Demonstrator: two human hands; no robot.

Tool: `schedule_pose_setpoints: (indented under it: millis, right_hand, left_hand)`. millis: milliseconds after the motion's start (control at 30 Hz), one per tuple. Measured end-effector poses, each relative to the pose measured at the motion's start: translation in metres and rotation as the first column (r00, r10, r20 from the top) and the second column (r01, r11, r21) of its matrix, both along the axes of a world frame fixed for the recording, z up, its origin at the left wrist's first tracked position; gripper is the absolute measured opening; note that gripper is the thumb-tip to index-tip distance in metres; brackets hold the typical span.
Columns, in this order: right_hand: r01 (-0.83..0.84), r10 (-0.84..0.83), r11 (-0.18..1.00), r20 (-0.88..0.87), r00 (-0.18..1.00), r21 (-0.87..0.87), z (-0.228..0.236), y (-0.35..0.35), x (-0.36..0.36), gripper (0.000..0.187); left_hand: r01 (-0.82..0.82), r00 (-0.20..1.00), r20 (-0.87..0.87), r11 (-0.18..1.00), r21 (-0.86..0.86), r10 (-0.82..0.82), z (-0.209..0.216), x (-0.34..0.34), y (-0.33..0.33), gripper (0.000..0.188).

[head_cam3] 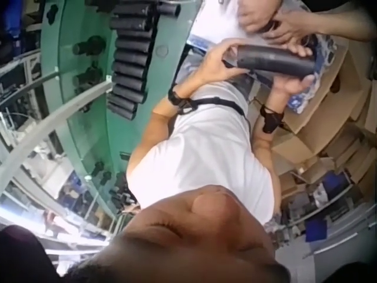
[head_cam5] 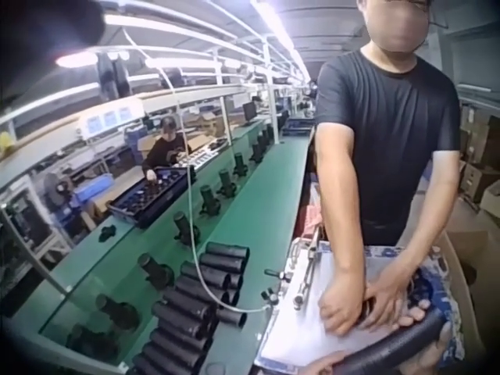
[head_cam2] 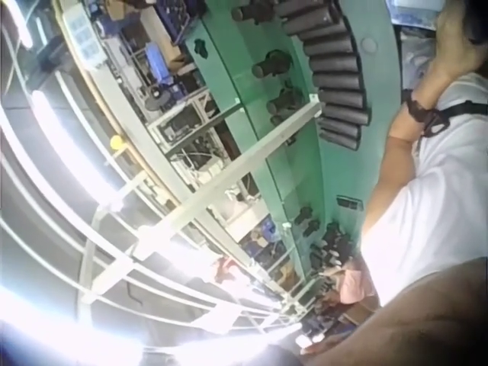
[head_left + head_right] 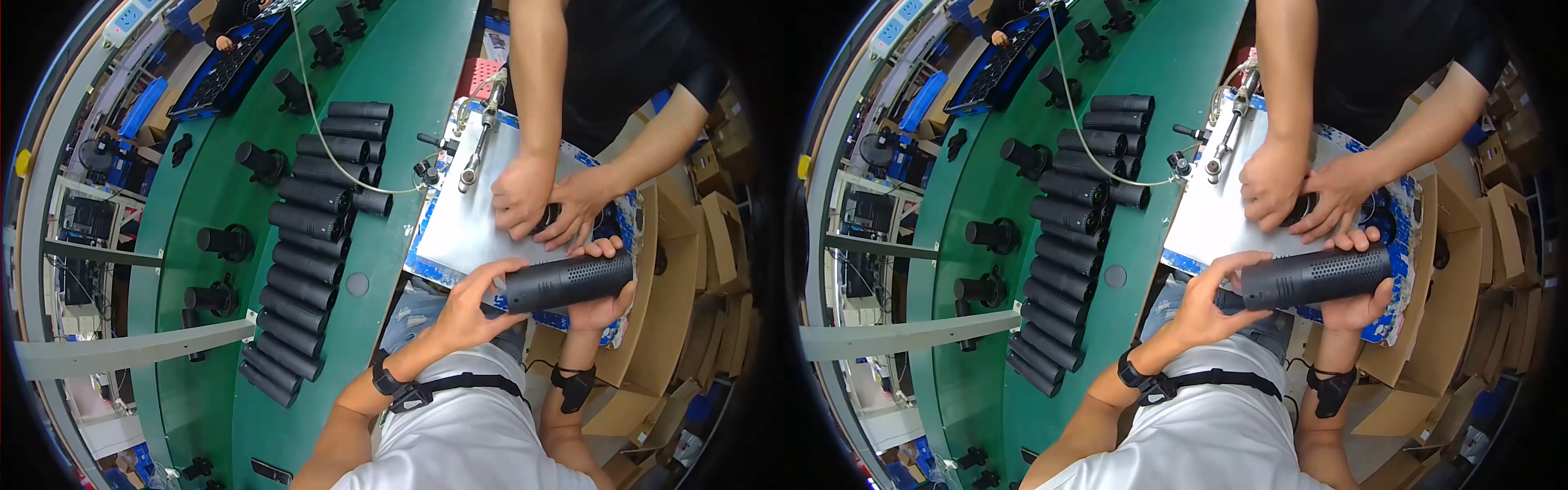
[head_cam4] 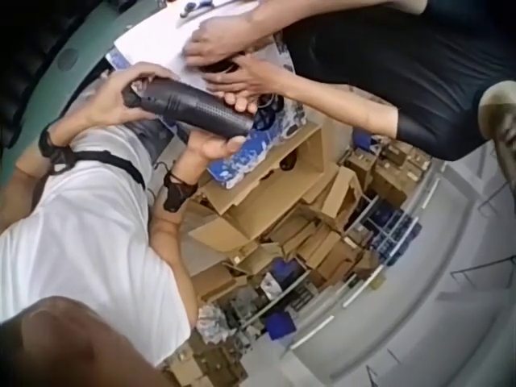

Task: The person picks up a black cylindrical component from the table, places it onto a metal fixture, and presses it down before setting it back onto the green workbench.

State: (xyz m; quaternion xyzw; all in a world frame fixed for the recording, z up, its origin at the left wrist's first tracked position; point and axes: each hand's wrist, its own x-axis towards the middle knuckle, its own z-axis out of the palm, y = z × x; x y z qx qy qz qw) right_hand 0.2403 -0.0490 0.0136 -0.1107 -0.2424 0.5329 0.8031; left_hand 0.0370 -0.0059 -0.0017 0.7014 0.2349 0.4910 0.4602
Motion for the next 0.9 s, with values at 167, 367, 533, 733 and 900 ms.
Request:
schedule_pose_setpoints:
  millis: [167, 367, 533, 733, 900]
  right_hand:
    - [-0.069, 0.051, 0.982, 0.107, 0.993, 0.174, -0.005, -0.003, 0.009, 0.063]
    - [0.199, -0.204, 0.978, 0.416, 0.886, 0.056, 0.012, 0.008, 0.022, 0.056]
    - [0.452, -0.445, 0.865, 0.747, 0.494, 0.217, 0.040, 0.039, 0.025, 0.051]
    - [0.437, -0.373, 0.872, 0.880, 0.296, 0.222, 0.019, 0.097, 0.019, 0.037]
    - [0.273, -0.137, 0.956, 0.987, 0.086, 0.109, 0.034, 0.100, -0.017, 0.041]
  left_hand:
    - [0.476, 0.866, 0.184, 0.652, -0.590, -0.465, -0.014, -0.001, 0.010, 0.062]
    - [0.177, 0.976, -0.078, 0.953, -0.248, -0.201, -0.037, 0.013, 0.027, 0.038]
    - [0.137, 0.982, -0.078, 0.928, -0.348, -0.174, -0.038, 0.011, 0.033, 0.017]
    - [0.162, 0.971, -0.102, 0.914, -0.373, -0.214, -0.041, 0.009, 0.034, 0.020]
    - [0.175, 0.972, -0.081, 0.911, -0.373, -0.220, -0.043, 0.009, 0.035, 0.019]
